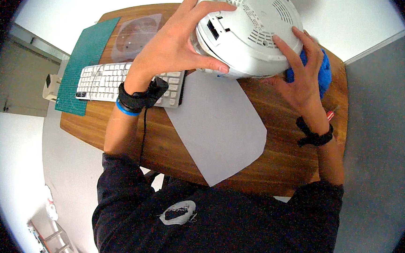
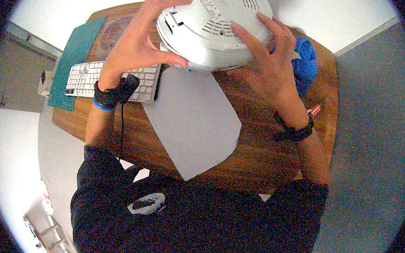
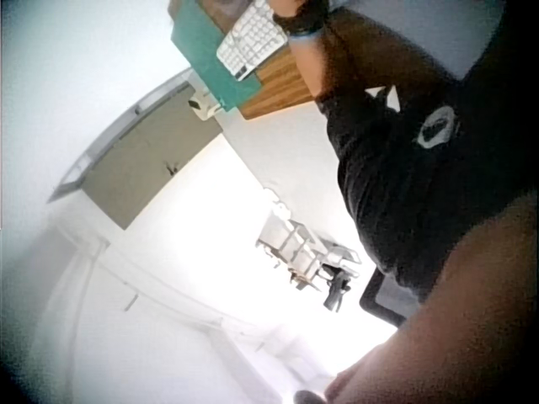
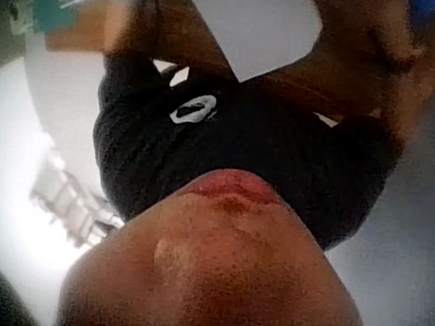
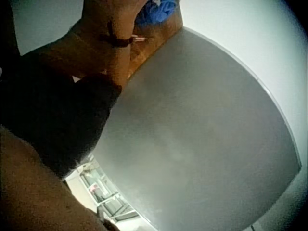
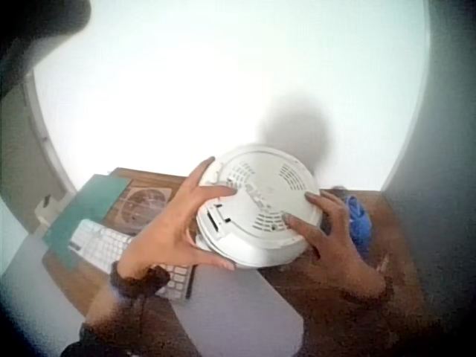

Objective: The person repairs a white dome-shaped electronic device by connecting internal wires and tightening screws with a screwdriver. They then reassemble the device by fitting the cover back on and wipe the exterior with a blue cloth.

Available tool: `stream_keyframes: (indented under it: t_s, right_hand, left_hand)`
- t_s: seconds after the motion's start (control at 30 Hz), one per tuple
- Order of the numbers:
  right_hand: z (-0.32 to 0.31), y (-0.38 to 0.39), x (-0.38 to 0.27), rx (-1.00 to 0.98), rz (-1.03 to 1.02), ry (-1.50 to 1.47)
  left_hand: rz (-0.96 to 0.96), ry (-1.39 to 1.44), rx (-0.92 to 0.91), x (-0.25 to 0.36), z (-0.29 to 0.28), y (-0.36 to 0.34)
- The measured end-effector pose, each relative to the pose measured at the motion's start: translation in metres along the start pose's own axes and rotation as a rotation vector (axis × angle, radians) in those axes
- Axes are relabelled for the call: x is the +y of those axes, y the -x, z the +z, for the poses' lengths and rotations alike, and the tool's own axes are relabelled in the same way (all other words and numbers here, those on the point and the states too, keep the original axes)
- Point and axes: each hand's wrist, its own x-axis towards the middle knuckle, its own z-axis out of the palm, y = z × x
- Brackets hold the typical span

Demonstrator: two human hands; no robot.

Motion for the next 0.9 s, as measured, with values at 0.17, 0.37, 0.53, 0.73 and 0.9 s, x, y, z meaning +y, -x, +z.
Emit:
stream_keyframes:
  t_s: [0.17, 0.37, 0.53, 0.73, 0.9]
  right_hand:
    - [0.003, -0.001, 0.005, 0.037, -0.022, 0.022]
    - [0.001, -0.002, 0.007, 0.015, -0.022, 0.043]
    - [0.012, -0.001, 0.006, 0.057, -0.005, -0.002]
    - [-0.002, -0.005, -0.001, -0.046, 0.006, -0.097]
    - [-0.026, -0.037, 0.012, -0.047, -0.174, -0.087]
  left_hand:
    - [-0.01, -0.04, 0.015, 0.003, -0.002, -0.003]
    - [0.02, -0.091, 0.003, 0.0, -0.003, -0.005]
    - [0.036, -0.106, -0.008, -0.002, 0.003, -0.006]
    - [0.001, -0.12, 0.028, 0.005, 0.012, -0.006]
    - [-0.117, 0.235, 0.095, 0.003, 0.015, -0.004]
